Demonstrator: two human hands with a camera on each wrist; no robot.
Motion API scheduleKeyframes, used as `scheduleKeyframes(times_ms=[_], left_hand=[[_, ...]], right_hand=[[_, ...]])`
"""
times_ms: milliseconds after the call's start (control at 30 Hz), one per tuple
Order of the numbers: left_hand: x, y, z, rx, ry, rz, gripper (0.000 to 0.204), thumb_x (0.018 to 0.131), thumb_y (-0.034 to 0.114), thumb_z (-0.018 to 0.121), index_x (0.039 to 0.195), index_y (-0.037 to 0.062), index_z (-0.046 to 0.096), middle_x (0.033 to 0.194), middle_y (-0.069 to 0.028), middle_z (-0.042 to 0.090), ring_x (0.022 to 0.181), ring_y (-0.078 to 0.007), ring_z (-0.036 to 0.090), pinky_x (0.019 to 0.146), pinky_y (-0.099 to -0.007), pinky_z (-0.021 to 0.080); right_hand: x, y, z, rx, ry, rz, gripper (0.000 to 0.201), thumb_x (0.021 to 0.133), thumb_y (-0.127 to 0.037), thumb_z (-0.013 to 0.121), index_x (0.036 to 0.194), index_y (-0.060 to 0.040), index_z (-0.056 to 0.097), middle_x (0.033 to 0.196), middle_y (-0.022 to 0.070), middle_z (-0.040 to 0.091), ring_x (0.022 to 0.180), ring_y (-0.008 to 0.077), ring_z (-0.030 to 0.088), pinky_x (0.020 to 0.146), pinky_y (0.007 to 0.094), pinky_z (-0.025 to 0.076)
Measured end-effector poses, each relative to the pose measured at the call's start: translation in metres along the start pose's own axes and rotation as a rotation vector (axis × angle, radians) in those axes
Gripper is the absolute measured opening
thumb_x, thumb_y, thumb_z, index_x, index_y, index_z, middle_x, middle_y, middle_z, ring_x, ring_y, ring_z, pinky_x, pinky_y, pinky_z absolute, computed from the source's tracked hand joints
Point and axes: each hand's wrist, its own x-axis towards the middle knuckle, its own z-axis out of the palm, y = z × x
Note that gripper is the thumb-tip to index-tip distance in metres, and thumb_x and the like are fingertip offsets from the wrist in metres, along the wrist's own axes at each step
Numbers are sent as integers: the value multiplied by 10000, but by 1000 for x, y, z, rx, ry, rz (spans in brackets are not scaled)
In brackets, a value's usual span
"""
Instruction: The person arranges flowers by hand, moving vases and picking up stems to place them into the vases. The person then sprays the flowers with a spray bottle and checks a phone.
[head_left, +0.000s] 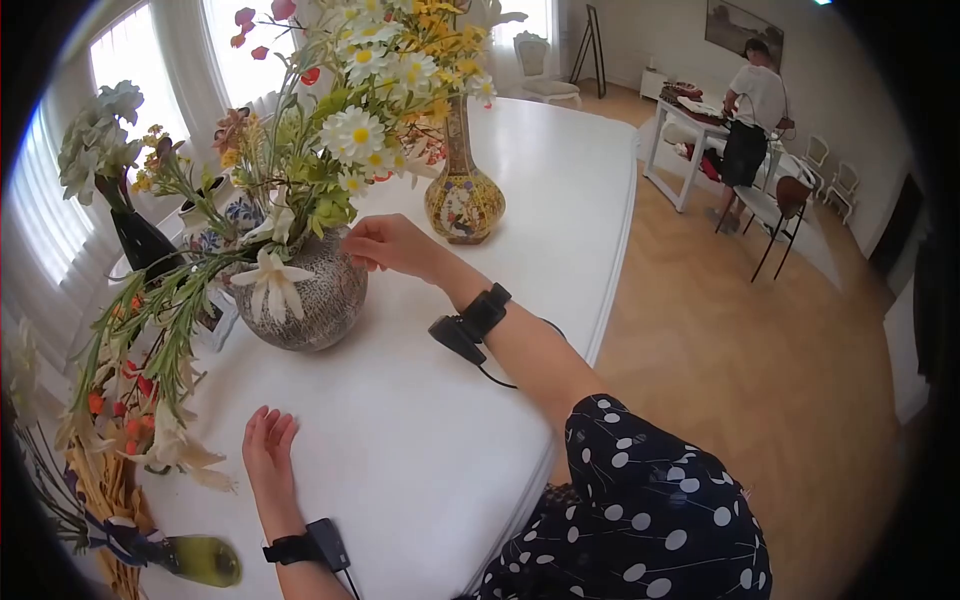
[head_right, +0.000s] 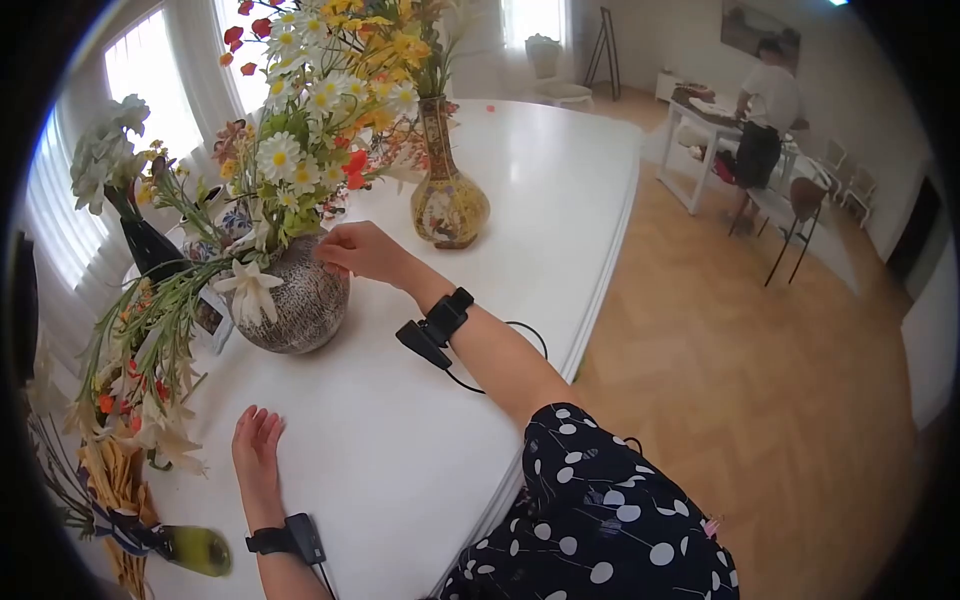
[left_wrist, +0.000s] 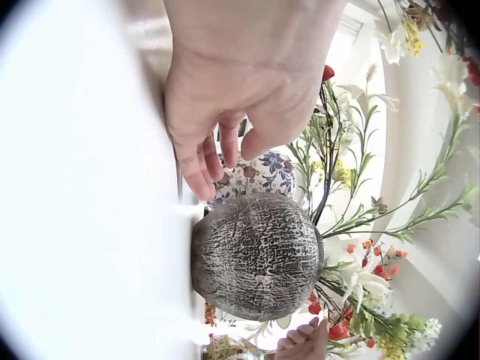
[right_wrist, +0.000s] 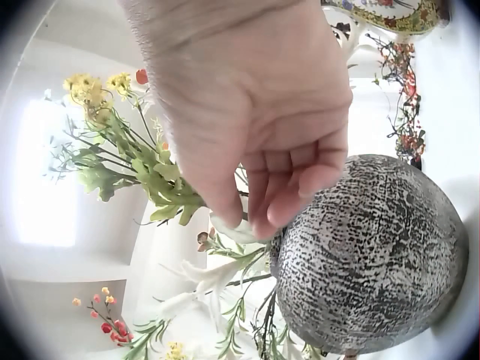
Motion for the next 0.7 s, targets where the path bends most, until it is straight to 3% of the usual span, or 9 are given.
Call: scheduleKeyframes(times_ms=[133, 233, 267, 300, 333, 500, 567, 633, 700], left_hand=[[-7, 4, 3, 13, 25, -1, 295, 964, 186, 528, 1161, -33, 511, 1035, -129, 586, 922, -244, 617, 866, -368, 539], [-6, 5, 3, 4, 27, -25, 284, 969, 180, 516, 1156, -33, 509, 1026, -138, 576, 932, -261, 611, 866, -381, 539], [-6, 4, 3, -17, 29, -31, 274, 966, 175, 521, 1150, -28, 512, 1024, -140, 577, 923, -263, 614, 865, -385, 539], [-6, 5, 2, -41, 25, -31, 266, 962, 173, 529, 1140, -24, 514, 1023, -140, 577, 914, -264, 617, 861, -388, 541], [-6, 5, 2, -43, 61, -7, 266, 962, 173, 529, 1140, -24, 514, 1023, -140, 577, 914, -264, 617, 861, -388, 541], [-4, 1, 2, -23, 7, -17, 246, 966, 166, 521, 1124, -23, 515, 1021, -144, 585, 925, -274, 631, 860, -395, 543], [-2, -1, -3, -77, -9, 0, 245, 966, 167, 522, 1124, -20, 517, 1022, -144, 585, 927, -271, 632, 858, -390, 545], [-4, -1, -2, -108, -33, 3, 245, 963, 170, 533, 1121, -17, 524, 1013, -142, 587, 925, -261, 636, 858, -379, 549], [-6, 2, 4, -45, 8, 7, 245, 962, 171, 536, 1119, -17, 527, 1005, -140, 590, 922, -261, 638, 853, -379, 551]], right_hand=[[44, 45, 2, -58, 427, -383, 315, 852, -256, 691, 995, 18, 625, 845, 59, 666, 742, 112, 616, 685, 253, 510], [57, 41, 12, -112, 491, -302, 413, 816, -273, 707, 1099, 6, 593, 1060, 153, 611, 969, 240, 606, 856, 333, 471], [83, 69, 11, -25, 487, -359, 421, 813, -274, 704, 1111, 1, 589, 1065, 164, 606, 975, 266, 597, 870, 356, 457], [80, 58, 14, -179, 509, -297, 386, 819, -249, 694, 1101, -7, 590, 1052, 161, 614, 962, 268, 598, 848, 357, 462], [80, 50, 22, -185, 560, -379, 242, 873, -219, 652, 986, -5, 648, 955, 36, 663, 855, 132, 585, 750, 289, 459], [88, 53, 40, -193, 516, -418, 273, 886, -262, 651, 991, -10, 635, 925, 51, 641, 845, 141, 567, 764, 282, 442], [83, 49, 48, -23, 590, -343, 210, 883, -191, 640, 966, 2, 626, 916, 94, 639, 869, 223, 597, 796, 328, 450], [73, 36, 50, -58, 582, -182, 216, 902, -203, 622, 968, 3, 616, 907, 73, 617, 859, 182, 571, 800, 304, 437], [83, 53, 45, 44, 522, -328, 201, 927, -197, 594, 983, -5, 605, 902, 56, 611, 848, 143, 545, 794, 278, 425]])
